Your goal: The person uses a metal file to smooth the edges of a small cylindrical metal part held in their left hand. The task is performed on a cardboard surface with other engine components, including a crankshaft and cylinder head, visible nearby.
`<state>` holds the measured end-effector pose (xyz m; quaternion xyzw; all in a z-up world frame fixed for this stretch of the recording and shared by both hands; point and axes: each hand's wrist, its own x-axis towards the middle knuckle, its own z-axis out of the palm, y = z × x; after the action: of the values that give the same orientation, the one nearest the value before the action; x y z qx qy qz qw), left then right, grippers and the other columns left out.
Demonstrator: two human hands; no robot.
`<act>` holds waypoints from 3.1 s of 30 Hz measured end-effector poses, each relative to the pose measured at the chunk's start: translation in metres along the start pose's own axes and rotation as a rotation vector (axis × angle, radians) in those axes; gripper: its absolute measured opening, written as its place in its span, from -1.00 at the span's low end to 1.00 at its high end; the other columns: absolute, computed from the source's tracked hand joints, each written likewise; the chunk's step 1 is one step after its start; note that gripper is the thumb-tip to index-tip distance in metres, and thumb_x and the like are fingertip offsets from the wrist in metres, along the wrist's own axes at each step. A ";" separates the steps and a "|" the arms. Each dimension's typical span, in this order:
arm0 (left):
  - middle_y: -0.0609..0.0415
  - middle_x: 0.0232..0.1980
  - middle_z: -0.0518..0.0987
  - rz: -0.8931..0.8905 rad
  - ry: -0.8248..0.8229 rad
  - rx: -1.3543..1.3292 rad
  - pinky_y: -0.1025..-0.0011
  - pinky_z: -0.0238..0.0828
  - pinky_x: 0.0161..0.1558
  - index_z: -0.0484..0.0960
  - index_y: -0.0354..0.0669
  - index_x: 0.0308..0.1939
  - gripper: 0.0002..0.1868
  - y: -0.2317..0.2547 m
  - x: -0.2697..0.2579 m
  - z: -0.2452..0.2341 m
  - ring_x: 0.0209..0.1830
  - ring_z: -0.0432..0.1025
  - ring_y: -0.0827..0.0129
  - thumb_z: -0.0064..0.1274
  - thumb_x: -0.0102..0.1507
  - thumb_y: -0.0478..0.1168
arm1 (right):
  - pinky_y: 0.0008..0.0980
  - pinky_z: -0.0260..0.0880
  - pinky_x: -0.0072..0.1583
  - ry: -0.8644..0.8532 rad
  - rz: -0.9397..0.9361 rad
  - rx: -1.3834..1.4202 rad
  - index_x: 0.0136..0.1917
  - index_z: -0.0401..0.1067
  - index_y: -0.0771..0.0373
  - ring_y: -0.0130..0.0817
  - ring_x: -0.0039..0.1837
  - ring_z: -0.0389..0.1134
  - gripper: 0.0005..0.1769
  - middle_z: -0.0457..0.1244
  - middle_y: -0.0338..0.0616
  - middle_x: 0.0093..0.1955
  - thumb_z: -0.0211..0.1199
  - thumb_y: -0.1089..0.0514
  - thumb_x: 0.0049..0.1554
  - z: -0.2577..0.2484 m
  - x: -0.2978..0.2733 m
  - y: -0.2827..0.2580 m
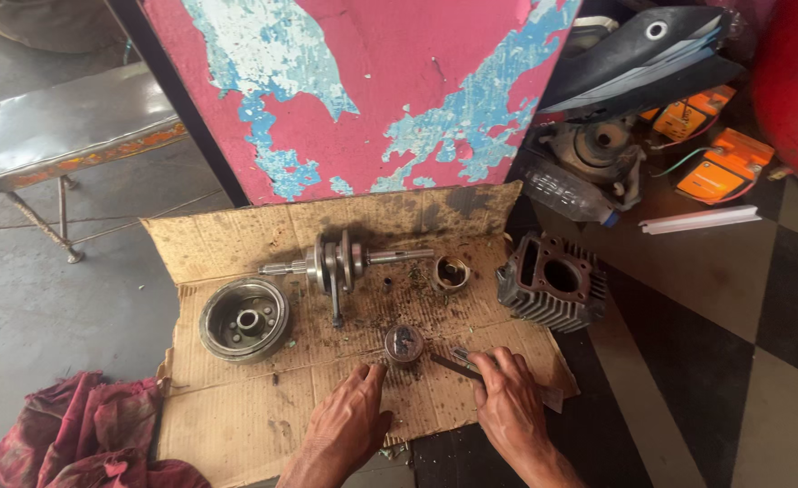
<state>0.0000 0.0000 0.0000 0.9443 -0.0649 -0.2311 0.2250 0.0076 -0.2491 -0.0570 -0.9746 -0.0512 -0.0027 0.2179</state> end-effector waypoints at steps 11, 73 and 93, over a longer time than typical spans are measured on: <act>-0.25 0.12 0.52 0.049 0.140 -0.059 0.10 0.51 0.15 0.24 -0.22 0.38 -0.34 -0.010 0.001 0.004 0.15 0.49 -0.05 0.16 0.24 -0.21 | -0.16 0.45 0.10 0.037 -0.077 -0.002 0.31 0.45 0.21 -0.15 0.08 0.33 -0.45 0.27 -0.12 0.04 0.37 0.29 0.03 -0.008 -0.001 -0.015; -0.28 0.47 0.28 0.089 0.235 -0.219 0.14 0.17 0.46 0.01 -0.31 0.52 -0.17 -0.011 0.027 0.011 0.48 0.22 -0.03 0.08 0.27 -0.17 | -0.28 0.51 -0.20 -0.095 0.193 0.481 0.34 0.43 0.13 -0.33 -0.17 0.46 -0.56 0.42 -0.08 -0.10 0.21 0.14 0.18 -0.002 0.007 -0.006; -0.28 0.16 0.54 0.332 0.951 -0.161 0.22 0.53 -0.01 0.31 -0.37 0.34 -0.20 -0.006 0.020 -0.061 0.01 0.49 0.05 0.32 0.11 -0.16 | -0.17 0.42 0.34 -0.138 0.148 0.496 0.37 0.40 0.22 -0.11 0.39 0.37 -0.52 0.32 0.00 0.37 0.23 0.19 0.17 -0.009 0.006 -0.013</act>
<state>0.0461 0.0245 0.0374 0.9017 -0.0867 0.2587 0.3354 0.0121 -0.2406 -0.0426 -0.8904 0.0064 0.0925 0.4456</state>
